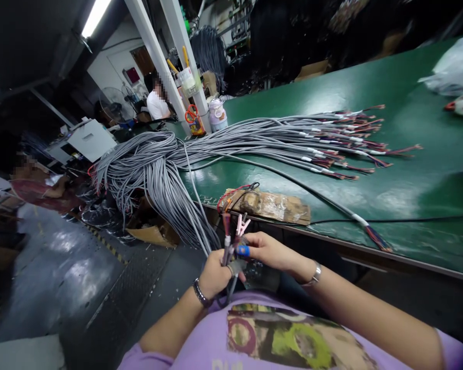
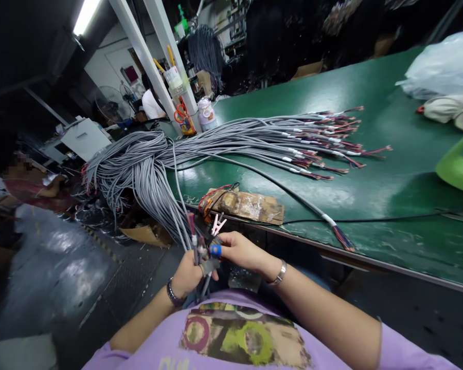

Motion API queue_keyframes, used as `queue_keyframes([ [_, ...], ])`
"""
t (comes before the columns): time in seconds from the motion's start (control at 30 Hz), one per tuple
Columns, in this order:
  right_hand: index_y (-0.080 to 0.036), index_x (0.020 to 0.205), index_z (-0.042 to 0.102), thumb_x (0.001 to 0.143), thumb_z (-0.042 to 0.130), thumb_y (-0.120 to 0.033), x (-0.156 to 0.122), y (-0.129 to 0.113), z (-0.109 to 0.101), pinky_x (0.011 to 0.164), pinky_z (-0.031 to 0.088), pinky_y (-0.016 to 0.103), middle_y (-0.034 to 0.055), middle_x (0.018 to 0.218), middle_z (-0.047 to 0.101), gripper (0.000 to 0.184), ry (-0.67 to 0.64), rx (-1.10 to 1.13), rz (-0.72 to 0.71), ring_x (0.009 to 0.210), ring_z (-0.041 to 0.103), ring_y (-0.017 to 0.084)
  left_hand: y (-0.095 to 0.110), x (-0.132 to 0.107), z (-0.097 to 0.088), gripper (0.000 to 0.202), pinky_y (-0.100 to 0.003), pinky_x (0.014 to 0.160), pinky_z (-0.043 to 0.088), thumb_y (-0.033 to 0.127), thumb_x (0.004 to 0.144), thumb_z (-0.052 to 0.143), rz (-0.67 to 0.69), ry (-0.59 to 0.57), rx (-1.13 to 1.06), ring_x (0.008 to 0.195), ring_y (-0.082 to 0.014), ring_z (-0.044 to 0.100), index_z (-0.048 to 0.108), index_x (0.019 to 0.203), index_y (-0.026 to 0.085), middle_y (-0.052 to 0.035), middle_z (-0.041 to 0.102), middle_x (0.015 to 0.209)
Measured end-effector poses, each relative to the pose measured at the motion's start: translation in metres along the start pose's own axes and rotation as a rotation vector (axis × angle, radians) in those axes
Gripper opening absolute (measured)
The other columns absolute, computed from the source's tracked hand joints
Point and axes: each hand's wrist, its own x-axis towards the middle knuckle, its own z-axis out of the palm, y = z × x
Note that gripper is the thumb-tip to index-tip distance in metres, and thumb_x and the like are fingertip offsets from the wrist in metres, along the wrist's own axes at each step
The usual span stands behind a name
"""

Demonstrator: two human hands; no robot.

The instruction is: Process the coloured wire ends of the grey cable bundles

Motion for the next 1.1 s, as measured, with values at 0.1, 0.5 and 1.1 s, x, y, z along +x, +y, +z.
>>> queue_keyframes([
  [0.1,-0.015,0.071,0.060,0.066,0.068,-0.058,-0.005,0.013,0.000,0.062,0.041,0.026,0.0009,0.069,0.060,0.044,0.164,0.196,0.016,0.063,0.051,0.011,-0.005,0.000,0.004,0.032,-0.023,0.051,0.035,0.037,0.077,0.064,0.044,0.178,-0.095,0.047,-0.0114,0.048,0.066,0.054,0.015,-0.0025,0.061,0.049],
  [0.5,-0.018,0.073,0.055,0.073,0.067,-0.048,-0.005,0.020,0.021,0.051,0.034,0.025,-0.0036,0.051,0.056,0.033,0.100,0.190,-0.085,0.046,0.047,0.010,-0.004,0.002,0.003,0.036,-0.025,0.058,0.041,0.044,0.077,0.063,0.089,0.017,-0.098,0.056,-0.0138,0.052,0.071,0.059,0.014,-0.0047,0.064,0.057],
  [1.1,-0.018,0.073,0.053,0.068,0.071,-0.049,0.002,0.013,0.023,0.048,0.031,0.023,-0.0045,0.049,0.053,0.036,0.116,0.232,0.057,0.046,0.044,0.009,-0.015,0.002,0.010,0.039,-0.025,0.055,0.040,0.046,0.079,0.060,0.099,0.282,-0.138,0.049,-0.0134,0.049,0.070,0.057,0.016,-0.0050,0.064,0.053],
])
